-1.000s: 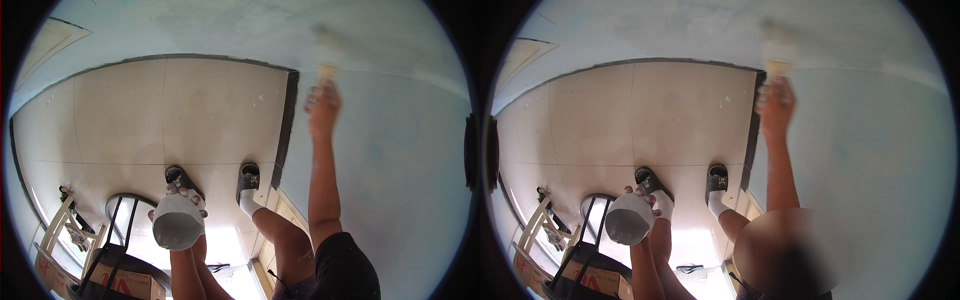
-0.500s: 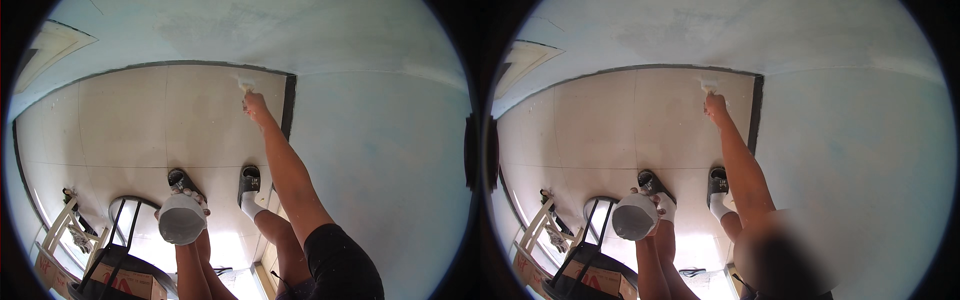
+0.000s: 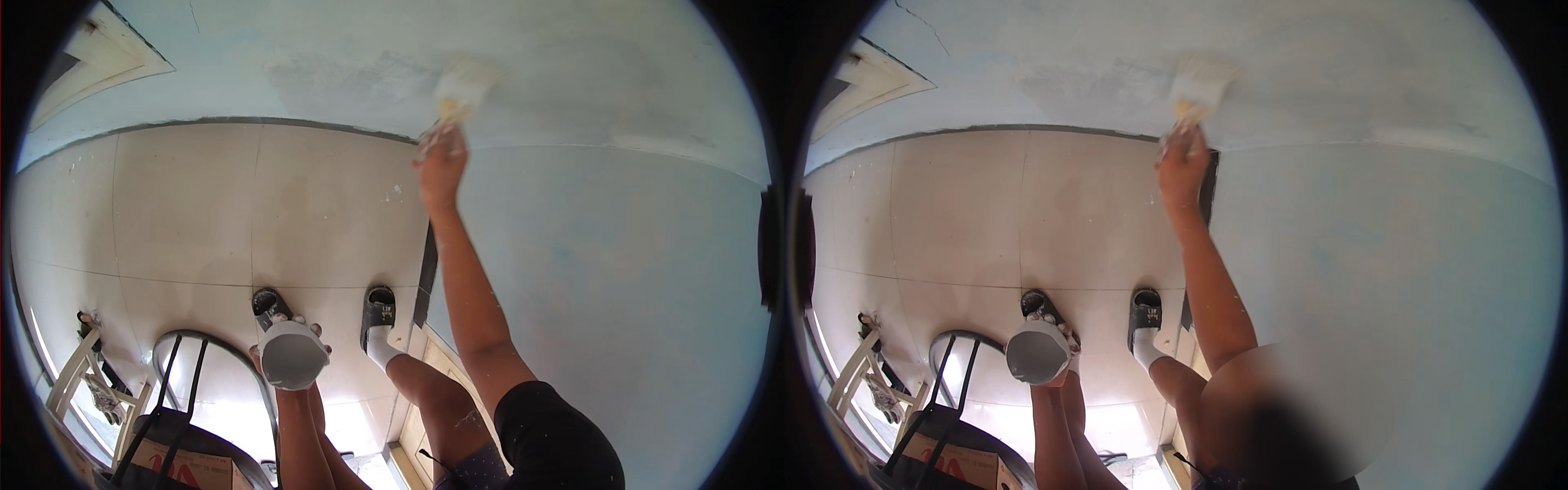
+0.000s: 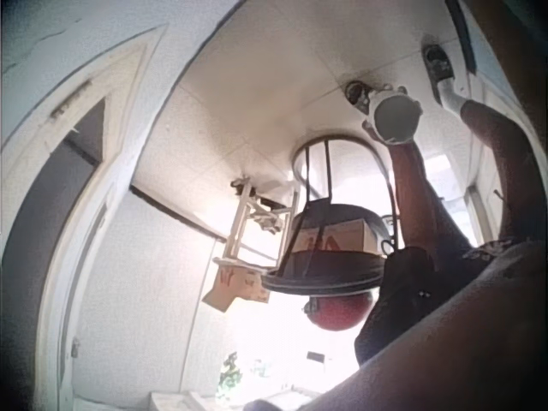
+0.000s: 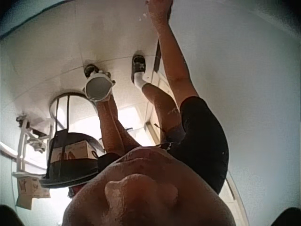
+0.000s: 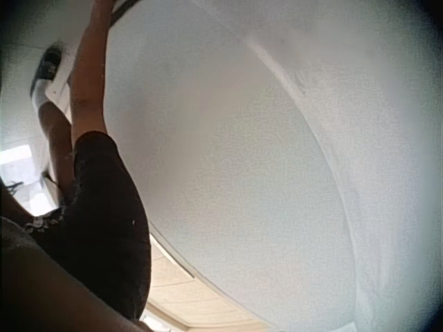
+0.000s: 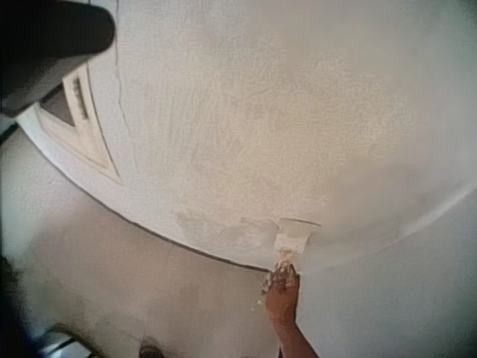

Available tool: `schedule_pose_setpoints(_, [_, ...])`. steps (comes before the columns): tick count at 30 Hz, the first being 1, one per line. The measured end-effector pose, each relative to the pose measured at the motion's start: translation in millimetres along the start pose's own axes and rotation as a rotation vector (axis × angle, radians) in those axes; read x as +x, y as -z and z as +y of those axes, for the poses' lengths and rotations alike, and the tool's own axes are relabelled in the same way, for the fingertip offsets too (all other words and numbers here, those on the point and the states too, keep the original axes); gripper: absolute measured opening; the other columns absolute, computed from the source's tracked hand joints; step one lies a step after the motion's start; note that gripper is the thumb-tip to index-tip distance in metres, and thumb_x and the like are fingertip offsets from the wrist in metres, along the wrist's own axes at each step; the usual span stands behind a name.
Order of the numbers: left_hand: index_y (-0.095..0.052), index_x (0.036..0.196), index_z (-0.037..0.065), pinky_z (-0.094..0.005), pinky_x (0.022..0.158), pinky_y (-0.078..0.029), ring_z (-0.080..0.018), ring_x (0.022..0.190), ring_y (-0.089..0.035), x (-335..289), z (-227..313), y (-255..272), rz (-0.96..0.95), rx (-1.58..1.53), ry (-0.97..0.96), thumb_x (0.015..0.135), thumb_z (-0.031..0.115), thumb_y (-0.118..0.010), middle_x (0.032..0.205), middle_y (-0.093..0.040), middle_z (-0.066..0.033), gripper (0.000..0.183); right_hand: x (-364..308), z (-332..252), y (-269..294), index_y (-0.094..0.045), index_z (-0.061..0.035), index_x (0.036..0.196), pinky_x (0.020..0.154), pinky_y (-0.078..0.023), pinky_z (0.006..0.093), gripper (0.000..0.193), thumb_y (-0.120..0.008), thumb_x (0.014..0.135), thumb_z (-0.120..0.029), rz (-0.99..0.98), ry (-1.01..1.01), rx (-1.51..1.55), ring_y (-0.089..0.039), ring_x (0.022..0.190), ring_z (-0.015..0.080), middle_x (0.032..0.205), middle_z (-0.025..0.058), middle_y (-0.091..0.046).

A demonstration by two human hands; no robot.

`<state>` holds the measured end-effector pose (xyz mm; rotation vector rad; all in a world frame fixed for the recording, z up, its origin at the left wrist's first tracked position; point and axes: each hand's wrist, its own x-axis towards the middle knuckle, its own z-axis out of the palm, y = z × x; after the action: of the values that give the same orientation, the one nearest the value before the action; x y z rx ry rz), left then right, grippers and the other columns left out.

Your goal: Painting a door frame and wall using a brush and a small container of white paint.

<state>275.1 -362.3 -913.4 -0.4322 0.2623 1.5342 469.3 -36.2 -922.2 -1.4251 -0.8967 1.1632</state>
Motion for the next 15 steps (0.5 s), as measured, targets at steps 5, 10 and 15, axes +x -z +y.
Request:
schedule_pose_setpoints(5, [-0.048,0.13,0.012,-0.0605,0.083,-0.052,-0.0394,0.115,-0.049,3,-2,9,0.058,-0.011,0.037,0.084,0.054,-0.062,0.128,-0.052,-0.014,0.064,17,143,88,-0.053,-0.0087,0.083,0.041,-0.039,0.0263,0.036,-0.045,0.102,-0.039,0.058,-0.576,-0.251,-0.045,0.046,0.0095,0.064,-0.0002,-0.05])
schedule_pose_setpoints(10, [-0.05,0.13,0.015,-0.0598,0.083,-0.051,-0.0387,0.115,-0.049,-7,4,21,0.136,-0.031,0.02,0.083,0.058,-0.061,0.128,-0.051,-0.0136,0.065,3,1,101,-0.058,-0.011,0.086,0.043,-0.042,0.0245,0.032,-0.049,0.101,-0.038,0.145,-0.307,-0.123,-0.051,0.054,0.0089,0.067,-0.0003,-0.054])
schedule_pose_setpoints(15, [-0.05,0.129,0.014,-0.0601,0.08,-0.052,-0.039,0.113,-0.05,0,-5,2,0.115,0.135,0.09,0.083,0.06,-0.058,0.125,-0.052,-0.0135,0.065,10,-59,151,-0.052,-0.0116,0.089,0.041,-0.036,0.0228,0.031,-0.045,0.103,-0.039,0.205,-0.03,0.27,-0.045,0.049,0.0075,0.066,-0.0012,-0.05])
